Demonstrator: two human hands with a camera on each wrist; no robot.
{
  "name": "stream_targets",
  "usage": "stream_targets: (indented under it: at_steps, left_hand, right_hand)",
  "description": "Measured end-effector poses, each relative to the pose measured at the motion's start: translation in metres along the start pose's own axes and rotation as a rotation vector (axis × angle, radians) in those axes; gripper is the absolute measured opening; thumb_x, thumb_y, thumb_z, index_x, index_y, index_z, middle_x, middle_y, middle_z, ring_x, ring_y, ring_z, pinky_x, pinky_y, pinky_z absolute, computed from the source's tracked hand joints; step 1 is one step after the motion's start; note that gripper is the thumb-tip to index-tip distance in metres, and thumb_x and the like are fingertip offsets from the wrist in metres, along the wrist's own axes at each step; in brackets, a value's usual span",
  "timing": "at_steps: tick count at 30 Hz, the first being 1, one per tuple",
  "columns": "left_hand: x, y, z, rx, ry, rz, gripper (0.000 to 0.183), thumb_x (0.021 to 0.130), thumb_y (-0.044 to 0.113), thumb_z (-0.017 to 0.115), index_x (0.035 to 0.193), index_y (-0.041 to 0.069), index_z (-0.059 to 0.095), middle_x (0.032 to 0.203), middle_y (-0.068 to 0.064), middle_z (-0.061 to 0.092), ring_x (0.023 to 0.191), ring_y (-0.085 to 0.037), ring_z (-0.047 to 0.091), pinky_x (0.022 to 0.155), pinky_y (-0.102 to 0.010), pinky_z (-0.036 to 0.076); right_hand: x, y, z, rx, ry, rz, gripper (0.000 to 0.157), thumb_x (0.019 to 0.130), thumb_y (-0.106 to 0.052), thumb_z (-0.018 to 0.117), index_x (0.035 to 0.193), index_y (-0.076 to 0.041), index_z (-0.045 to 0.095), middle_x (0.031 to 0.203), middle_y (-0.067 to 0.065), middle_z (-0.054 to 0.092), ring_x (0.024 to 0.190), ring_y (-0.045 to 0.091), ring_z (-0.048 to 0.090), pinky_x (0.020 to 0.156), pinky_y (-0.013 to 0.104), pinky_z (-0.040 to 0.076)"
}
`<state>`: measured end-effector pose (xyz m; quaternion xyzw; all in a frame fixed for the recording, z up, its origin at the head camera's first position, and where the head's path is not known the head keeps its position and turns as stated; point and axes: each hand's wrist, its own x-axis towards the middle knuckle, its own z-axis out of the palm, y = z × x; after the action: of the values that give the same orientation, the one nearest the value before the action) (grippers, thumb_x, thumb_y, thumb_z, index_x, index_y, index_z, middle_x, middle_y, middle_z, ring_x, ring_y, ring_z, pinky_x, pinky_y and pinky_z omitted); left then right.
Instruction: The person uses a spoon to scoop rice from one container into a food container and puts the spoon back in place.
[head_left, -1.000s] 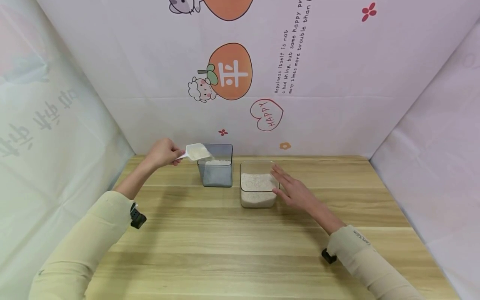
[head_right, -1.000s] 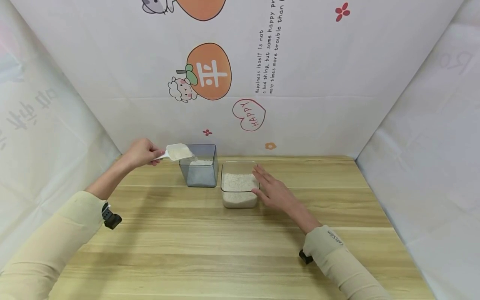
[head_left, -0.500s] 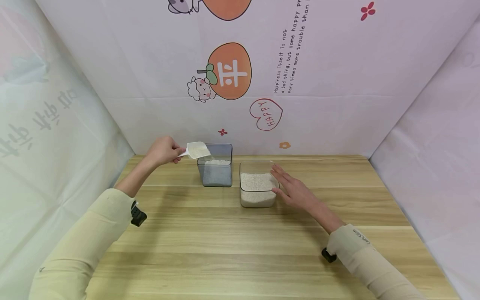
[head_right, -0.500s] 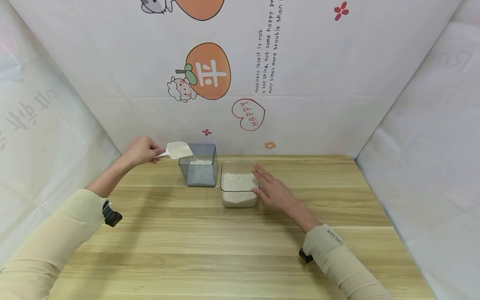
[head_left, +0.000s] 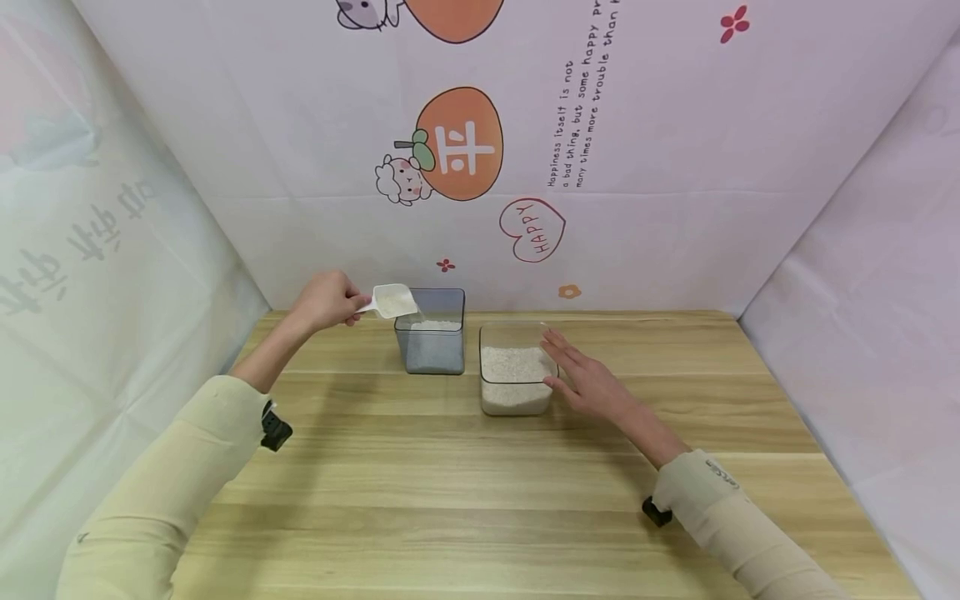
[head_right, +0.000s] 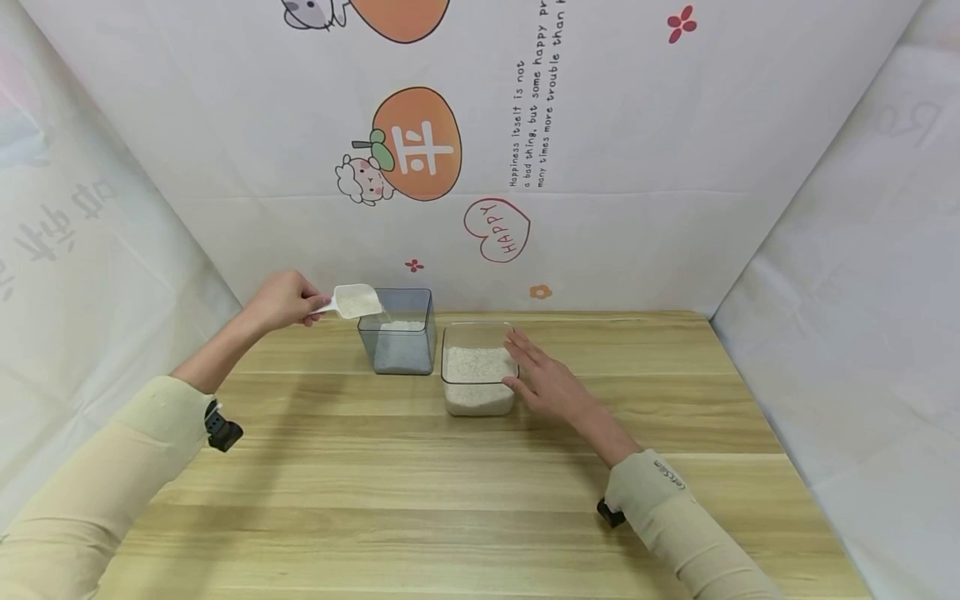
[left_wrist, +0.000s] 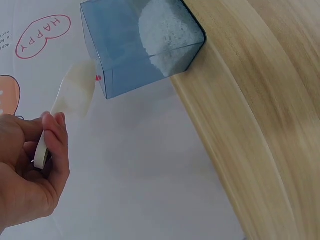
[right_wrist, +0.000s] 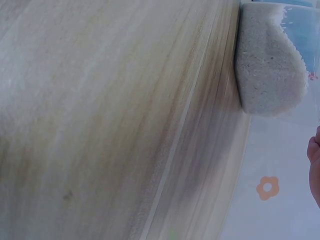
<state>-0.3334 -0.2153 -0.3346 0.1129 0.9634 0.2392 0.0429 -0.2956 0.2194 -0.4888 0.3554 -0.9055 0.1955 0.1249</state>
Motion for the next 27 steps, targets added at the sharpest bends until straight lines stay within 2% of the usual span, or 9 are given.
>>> stream_targets:
  at_steps: [7, 11, 17, 22, 27]
  left_hand:
    - [0.0007, 0.001, -0.0003, 0.059, 0.014, 0.016, 0.034, 0.1, 0.017, 0.059, 0.075, 0.0, 0.075, 0.063, -0.008, 0.07, 0.052, -0.011, 0.059, 0.051, -0.026, 0.04]
    - [0.0015, 0.0021, -0.0005, 0.096, 0.029, 0.029, 0.039, 0.1, 0.018, 0.059, 0.065, 0.004, 0.071, 0.06, -0.008, 0.068, 0.051, -0.012, 0.056, 0.05, -0.026, 0.037]
    - [0.002, 0.004, -0.0008, 0.126, 0.03, 0.027, 0.043, 0.1, 0.019, 0.059, 0.059, 0.007, 0.065, 0.059, -0.007, 0.067, 0.049, -0.012, 0.052, 0.048, -0.025, 0.032]
    - [0.0026, 0.0056, -0.0014, 0.142, 0.033, 0.034, 0.045, 0.1, 0.019, 0.059, 0.056, 0.009, 0.062, 0.056, -0.004, 0.065, 0.048, -0.013, 0.052, 0.047, -0.025, 0.032]
    - [0.0037, 0.006, -0.0006, 0.163, 0.038, 0.045, 0.044, 0.1, 0.019, 0.06, 0.057, 0.009, 0.063, 0.056, -0.003, 0.065, 0.05, -0.013, 0.057, 0.049, -0.027, 0.036]
  right_hand:
    - [-0.0003, -0.0001, 0.0004, 0.003, 0.001, 0.007, 0.061, 0.103, -0.031, 0.054, 0.154, -0.003, 0.034, 0.164, 0.015, 0.027, 0.128, 0.037, 0.057, 0.101, 0.052, 0.048]
    - [-0.0005, -0.0007, 0.0001, 0.004, -0.002, 0.009, 0.061, 0.103, -0.03, 0.055, 0.153, -0.003, 0.034, 0.162, 0.018, 0.028, 0.129, 0.037, 0.056, 0.102, 0.052, 0.048]
    - [-0.0002, -0.002, -0.001, 0.01, 0.0, 0.005, 0.061, 0.102, -0.028, 0.056, 0.153, -0.002, 0.035, 0.16, 0.021, 0.031, 0.134, 0.038, 0.051, 0.102, 0.053, 0.047]
    - [0.0, -0.0015, -0.0006, 0.007, 0.004, 0.002, 0.06, 0.103, -0.028, 0.056, 0.153, -0.002, 0.035, 0.161, 0.02, 0.03, 0.135, 0.038, 0.05, 0.102, 0.053, 0.047]
    - [0.0004, 0.0002, 0.0006, 0.003, 0.003, 0.003, 0.06, 0.103, -0.029, 0.055, 0.153, -0.002, 0.035, 0.162, 0.018, 0.029, 0.135, 0.038, 0.05, 0.103, 0.053, 0.047]
